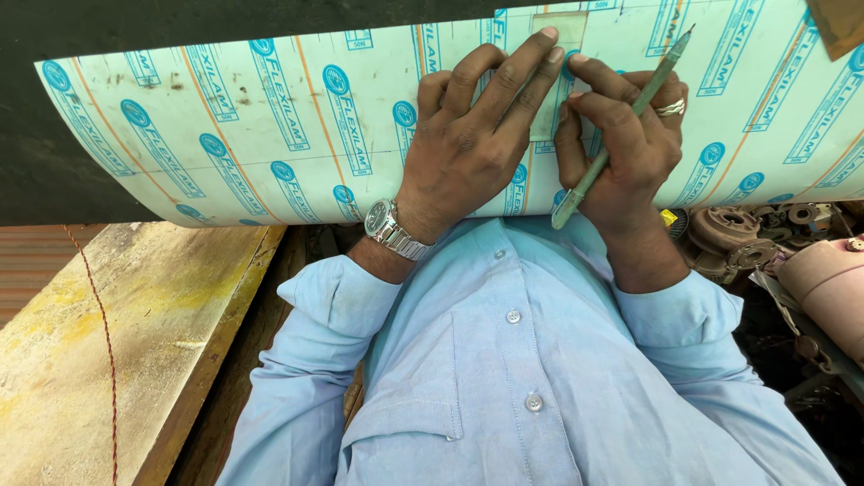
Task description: The person marks a large protective sheet with a pen while holding it steady with the other hand. The sheet is wrapped around a cylindrical surface and the person draws lines and marks along its length.
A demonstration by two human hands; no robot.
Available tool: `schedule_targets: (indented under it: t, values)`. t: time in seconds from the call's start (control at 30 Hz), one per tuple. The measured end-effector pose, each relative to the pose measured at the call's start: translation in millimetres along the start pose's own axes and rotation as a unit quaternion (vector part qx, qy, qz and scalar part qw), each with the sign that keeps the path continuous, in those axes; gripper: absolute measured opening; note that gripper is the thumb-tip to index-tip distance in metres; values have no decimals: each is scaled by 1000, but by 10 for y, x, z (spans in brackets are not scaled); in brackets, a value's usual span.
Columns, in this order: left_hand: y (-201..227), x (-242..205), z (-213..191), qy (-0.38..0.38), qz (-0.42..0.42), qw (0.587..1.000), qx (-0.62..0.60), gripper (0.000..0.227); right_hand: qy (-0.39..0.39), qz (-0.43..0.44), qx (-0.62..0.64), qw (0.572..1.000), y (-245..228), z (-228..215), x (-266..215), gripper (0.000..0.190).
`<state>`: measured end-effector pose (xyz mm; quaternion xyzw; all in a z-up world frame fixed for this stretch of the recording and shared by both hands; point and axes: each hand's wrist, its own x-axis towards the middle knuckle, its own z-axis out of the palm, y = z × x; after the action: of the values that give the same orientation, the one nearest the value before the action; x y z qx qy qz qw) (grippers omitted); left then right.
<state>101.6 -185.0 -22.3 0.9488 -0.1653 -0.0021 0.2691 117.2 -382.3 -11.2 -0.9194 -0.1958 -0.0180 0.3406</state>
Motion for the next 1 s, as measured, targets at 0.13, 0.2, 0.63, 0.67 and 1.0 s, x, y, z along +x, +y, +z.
schedule_targets:
  t: [0.13, 0.2, 0.63, 0.67, 1.0]
  values:
    - [-4, 14, 51, 13, 4, 1000, 0, 47, 3, -6, -2, 1000, 38, 15, 10, 21]
    - [-9, 5, 61, 16, 7, 1000, -5, 47, 4, -9, -4, 1000, 46, 25, 3, 20]
    - [-9, 3, 50, 16, 4, 1000, -8, 45, -7, -11, -2, 1000, 66, 13, -14, 19]
    - [-9, 2, 47, 15, 5, 1000, -7, 45, -7, -11, -1, 1000, 67, 15, -14, 19]
    - [9, -26, 99, 27, 21, 998, 47, 41, -1, -12, -9, 1000, 70, 37, -20, 18]
